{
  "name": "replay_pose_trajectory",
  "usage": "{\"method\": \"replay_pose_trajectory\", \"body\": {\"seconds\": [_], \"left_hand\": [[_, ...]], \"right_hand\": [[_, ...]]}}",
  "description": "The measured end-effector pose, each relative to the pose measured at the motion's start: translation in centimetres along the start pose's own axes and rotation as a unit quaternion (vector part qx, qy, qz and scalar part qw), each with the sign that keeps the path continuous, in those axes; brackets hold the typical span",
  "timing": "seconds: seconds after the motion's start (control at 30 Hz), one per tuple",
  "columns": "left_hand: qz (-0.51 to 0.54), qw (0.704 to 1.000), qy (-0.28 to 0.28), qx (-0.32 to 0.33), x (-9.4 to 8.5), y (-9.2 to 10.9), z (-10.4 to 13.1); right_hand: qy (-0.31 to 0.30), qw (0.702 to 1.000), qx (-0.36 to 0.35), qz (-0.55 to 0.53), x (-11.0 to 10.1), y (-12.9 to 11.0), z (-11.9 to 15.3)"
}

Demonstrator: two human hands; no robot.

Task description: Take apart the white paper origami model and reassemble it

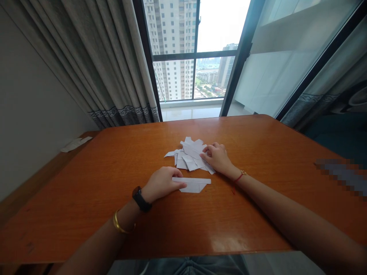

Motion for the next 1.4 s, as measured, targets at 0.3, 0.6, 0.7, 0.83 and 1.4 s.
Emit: {"method": "replay_pose_trajectory", "body": {"seconds": [0.3,0.6,0.7,0.83,1.4], "left_hand": [[-0.019,0.992,0.128,0.007,-2.2,0.3,0.2],[-0.004,0.970,0.236,0.049,-5.4,0.8,0.9],[0.043,0.966,0.244,0.074,-6.1,1.4,1.5],[0.062,0.989,0.101,0.085,-3.9,1.4,1.4],[-0.091,0.986,-0.005,0.140,-0.7,1.4,1.6]], "right_hand": [[-0.003,0.999,0.006,-0.050,-0.6,0.2,-0.2],[-0.049,0.956,0.021,-0.288,-2.4,-0.3,0.2],[-0.185,0.917,-0.023,-0.352,-2.9,-2.3,1.6],[-0.296,0.913,-0.064,-0.274,-1.7,-4.4,4.0],[-0.245,0.947,-0.204,-0.047,-2.6,-6.1,5.9]]}}
Point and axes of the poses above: each hand's wrist, its own z-axis away from the middle knuckle, its own x-axis out of the palm, y = z × x, the point moved 6 cm from there along -z, towards the middle knuckle, and after that the axes turned 5 degrees about z, right-handed, at the moved point
